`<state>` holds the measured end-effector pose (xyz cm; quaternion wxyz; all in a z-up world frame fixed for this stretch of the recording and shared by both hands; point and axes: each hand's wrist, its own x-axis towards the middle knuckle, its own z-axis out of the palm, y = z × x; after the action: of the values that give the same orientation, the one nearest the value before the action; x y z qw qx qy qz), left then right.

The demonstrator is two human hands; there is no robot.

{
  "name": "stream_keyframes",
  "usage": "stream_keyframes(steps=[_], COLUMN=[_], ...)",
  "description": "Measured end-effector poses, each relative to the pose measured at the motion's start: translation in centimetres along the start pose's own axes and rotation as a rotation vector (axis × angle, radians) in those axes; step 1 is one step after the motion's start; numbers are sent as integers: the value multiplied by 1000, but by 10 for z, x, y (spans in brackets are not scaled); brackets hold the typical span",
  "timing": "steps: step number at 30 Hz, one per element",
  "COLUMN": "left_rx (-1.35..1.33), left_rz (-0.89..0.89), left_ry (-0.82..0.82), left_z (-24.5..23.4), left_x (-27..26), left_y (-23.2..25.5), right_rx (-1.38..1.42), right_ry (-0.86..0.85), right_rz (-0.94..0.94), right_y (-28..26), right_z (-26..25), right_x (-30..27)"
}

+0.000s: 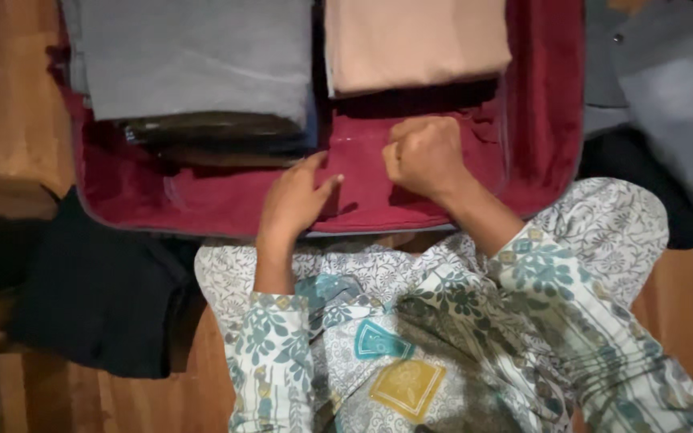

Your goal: The person places folded denim pants and shirts into a red suitcase and secures them using the internal buckled straps.

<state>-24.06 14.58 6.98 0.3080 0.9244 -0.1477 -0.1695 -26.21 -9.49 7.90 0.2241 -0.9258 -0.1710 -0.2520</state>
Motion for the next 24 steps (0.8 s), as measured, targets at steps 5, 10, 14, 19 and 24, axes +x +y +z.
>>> stream_keyframes(steps=[5, 10, 14, 19, 24], left_rx=[28, 89, 128, -56, -93], left_rz=[18, -1, 25, 128, 371], left_ry=[9, 37, 92, 98, -7], left_z=[2, -2, -6, 12, 59], left_x=[1, -2, -5, 10, 43], left_y=[0, 15, 29, 67, 139], right_rx=[-12, 29, 98, 91, 96], right_ry=[15, 71, 94, 121, 150], right_rz=[-10, 10, 62, 163, 261], right_y=[3, -1, -5, 17, 36], right_z=[5, -12, -54, -102, -132], right_x=[-5, 8, 1, -32, -62])
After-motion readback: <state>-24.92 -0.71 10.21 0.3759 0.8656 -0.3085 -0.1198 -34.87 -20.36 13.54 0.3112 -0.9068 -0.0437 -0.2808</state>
